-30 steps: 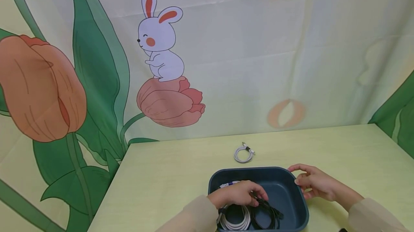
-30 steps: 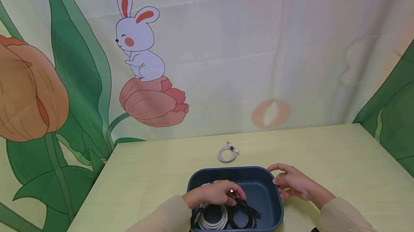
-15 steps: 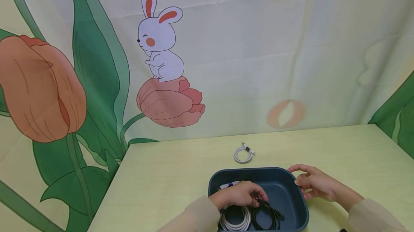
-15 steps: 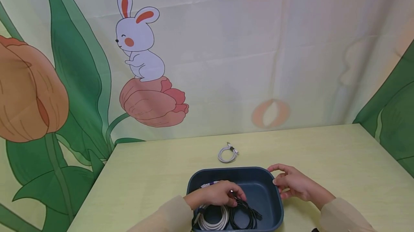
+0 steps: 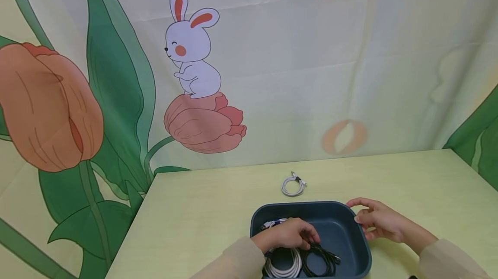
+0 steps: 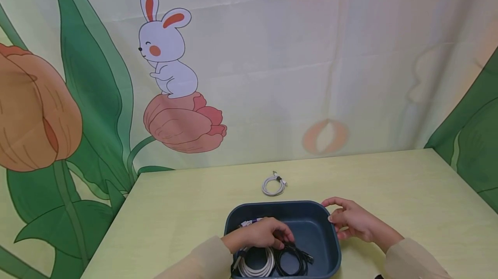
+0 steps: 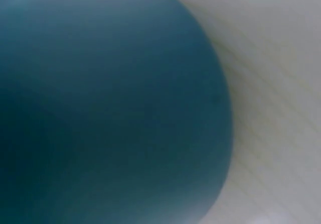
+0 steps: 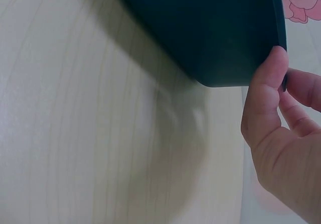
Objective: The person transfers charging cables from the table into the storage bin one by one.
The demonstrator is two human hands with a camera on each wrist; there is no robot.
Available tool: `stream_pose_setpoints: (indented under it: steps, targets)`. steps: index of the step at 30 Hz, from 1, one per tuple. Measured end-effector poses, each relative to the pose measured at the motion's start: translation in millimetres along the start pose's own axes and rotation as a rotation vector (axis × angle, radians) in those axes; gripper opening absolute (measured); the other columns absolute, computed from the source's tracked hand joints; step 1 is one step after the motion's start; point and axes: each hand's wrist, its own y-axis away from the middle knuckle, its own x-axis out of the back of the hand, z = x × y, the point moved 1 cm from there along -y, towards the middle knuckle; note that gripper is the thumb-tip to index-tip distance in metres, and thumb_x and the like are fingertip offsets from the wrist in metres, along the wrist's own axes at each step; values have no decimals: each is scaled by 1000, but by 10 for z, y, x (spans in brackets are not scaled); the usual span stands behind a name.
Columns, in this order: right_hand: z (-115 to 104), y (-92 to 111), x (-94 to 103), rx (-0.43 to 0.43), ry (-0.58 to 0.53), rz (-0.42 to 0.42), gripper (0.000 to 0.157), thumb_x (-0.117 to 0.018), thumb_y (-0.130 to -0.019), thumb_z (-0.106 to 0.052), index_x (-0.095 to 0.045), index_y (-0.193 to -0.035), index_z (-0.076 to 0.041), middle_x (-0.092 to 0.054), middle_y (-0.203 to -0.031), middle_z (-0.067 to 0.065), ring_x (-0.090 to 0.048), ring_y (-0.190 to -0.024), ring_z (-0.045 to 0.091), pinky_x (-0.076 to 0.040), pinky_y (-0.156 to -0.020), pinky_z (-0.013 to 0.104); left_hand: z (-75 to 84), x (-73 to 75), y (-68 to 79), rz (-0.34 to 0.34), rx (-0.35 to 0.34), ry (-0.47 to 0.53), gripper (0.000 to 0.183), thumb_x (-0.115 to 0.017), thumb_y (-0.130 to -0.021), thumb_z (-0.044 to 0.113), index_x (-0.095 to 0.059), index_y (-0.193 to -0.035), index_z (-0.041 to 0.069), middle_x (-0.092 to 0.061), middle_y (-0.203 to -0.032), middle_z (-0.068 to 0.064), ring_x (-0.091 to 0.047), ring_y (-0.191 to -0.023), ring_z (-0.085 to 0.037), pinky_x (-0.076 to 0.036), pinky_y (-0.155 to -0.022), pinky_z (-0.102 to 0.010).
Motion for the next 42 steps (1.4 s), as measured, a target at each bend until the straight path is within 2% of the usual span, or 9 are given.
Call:
stream_pose_setpoints:
  steps: [6, 15, 25, 31, 42]
  targets:
    - [-5, 0, -3, -2, 3, 4, 41, -53, -85, -10, -36, -123, -8, -49, -67, -3, -46, -56, 10, -46, -52, 23, 9, -9, 10, 6, 16, 7, 26, -57, -77, -9, -63, -99, 2, -64, -92, -12, -57, -76, -6, -45, -65, -15]
    - [1, -5, 8, 1, -2, -2, 40, -52, -85, -10, -38, -122, -9, -50, -67, -3, -47, -56, 10, -47, -52, 23, 29, -6, 18, 1, 16, 13, 25, -58, -77, -9, -63, -99, 1, -64, -92, -14, -59, -79, -12, -45, -66, -15]
    - [-7, -1, 7, -3, 2, 1, 40, -53, -85, -10, -38, -123, -9, -49, -68, -2, -46, -56, 10, -46, -52, 23, -4, 9, 25, -39, -10, 40, 25, -57, -78, -7, -62, -102, 0, -63, -97, -15, -56, -79, -3, -45, -68, -15]
    - [-14, 7, -1, -1, -1, -4, 41, -53, -85, -10, -37, -123, -9, -49, -68, -3, -46, -56, 10, -46, -52, 23, 15, 20, 45, -45, -13, 38, 26, -58, -79, -6, -61, -104, 1, -63, -98, -14, -58, -83, -7, -46, -70, -15]
    - [0, -11, 14, -8, 4, 4, 42, -53, -85, -11, -36, -123, -7, -48, -68, -3, -46, -56, 10, -47, -52, 23, 65, 88, 117, 9, -10, 78, 26, -58, -79, -3, -62, -104, 4, -62, -103, -11, -59, -94, -17, -46, -72, -17]
